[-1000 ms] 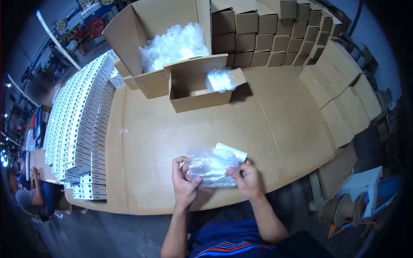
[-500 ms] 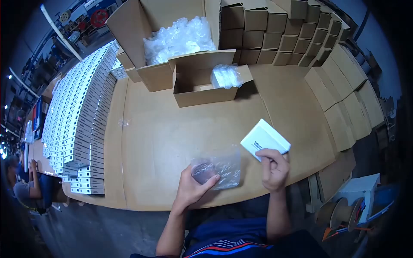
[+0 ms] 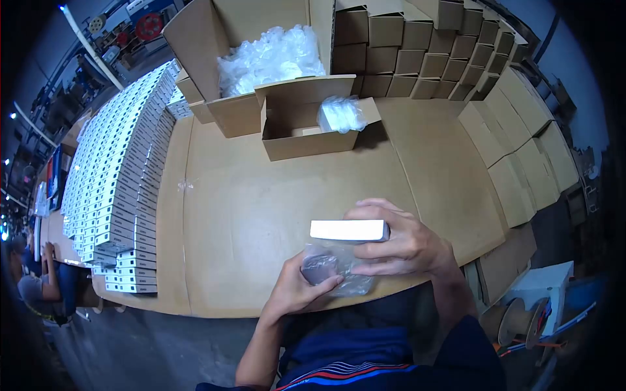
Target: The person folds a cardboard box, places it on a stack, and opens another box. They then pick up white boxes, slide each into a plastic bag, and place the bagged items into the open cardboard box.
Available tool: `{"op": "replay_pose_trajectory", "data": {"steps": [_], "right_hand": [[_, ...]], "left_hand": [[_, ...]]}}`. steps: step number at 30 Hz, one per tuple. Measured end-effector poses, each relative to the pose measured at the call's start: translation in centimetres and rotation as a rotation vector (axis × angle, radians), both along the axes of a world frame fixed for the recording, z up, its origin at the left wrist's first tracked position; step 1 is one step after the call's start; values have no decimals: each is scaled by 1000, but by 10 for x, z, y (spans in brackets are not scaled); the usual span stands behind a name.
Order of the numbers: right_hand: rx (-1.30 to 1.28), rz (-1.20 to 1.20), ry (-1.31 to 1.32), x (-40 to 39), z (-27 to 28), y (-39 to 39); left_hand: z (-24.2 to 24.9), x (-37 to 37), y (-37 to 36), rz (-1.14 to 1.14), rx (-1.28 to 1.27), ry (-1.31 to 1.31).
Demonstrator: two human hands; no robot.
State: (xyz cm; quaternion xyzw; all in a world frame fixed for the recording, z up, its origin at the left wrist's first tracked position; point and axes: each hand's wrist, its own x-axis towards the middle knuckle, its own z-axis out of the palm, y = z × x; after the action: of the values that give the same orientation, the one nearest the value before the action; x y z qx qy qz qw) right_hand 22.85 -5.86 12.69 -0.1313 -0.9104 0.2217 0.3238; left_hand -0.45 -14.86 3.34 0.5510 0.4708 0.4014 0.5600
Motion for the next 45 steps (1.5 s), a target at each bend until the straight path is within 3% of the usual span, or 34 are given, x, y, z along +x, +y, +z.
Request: {"op": "replay_pose_trajectory", "data": {"steps": [5, 8, 12, 20, 24, 28, 36, 39, 41, 44, 45], "right_hand": [[43, -47, -91, -1, -10, -2], [-187, -77, 121, -7, -12, -4], [-414, -178, 105, -5, -11, -11], [-598, -97, 341, -19, -17, -6], [-423, -125, 214, -20, -15, 3], [-533, -299, 243, -25, -18, -2], [-738, -393, 270, -26, -24, -4], [-544, -438, 238, -23, -35, 2], [-716, -482, 235, -22, -42, 2], [-1003, -441, 385, -18, -64, -5], [-1068, -425, 492, -18, -67, -11]], "left_hand": [[6, -1, 2, 15, 9, 27], [-7, 1, 5, 62, 80, 65], [-9, 5, 5, 65, 23, -15], [-1, 8, 0, 16, -65, 0], [-9, 8, -2, 25, -43, -56], [1, 7, 0, 41, -44, -51], [0, 7, 1, 73, -41, -82], [-19, 4, -3, 118, -109, -271], [-26, 6, -6, 140, -191, -533], [-56, 7, -7, 241, -71, -408], [-47, 11, -7, 277, -128, -491]]}}
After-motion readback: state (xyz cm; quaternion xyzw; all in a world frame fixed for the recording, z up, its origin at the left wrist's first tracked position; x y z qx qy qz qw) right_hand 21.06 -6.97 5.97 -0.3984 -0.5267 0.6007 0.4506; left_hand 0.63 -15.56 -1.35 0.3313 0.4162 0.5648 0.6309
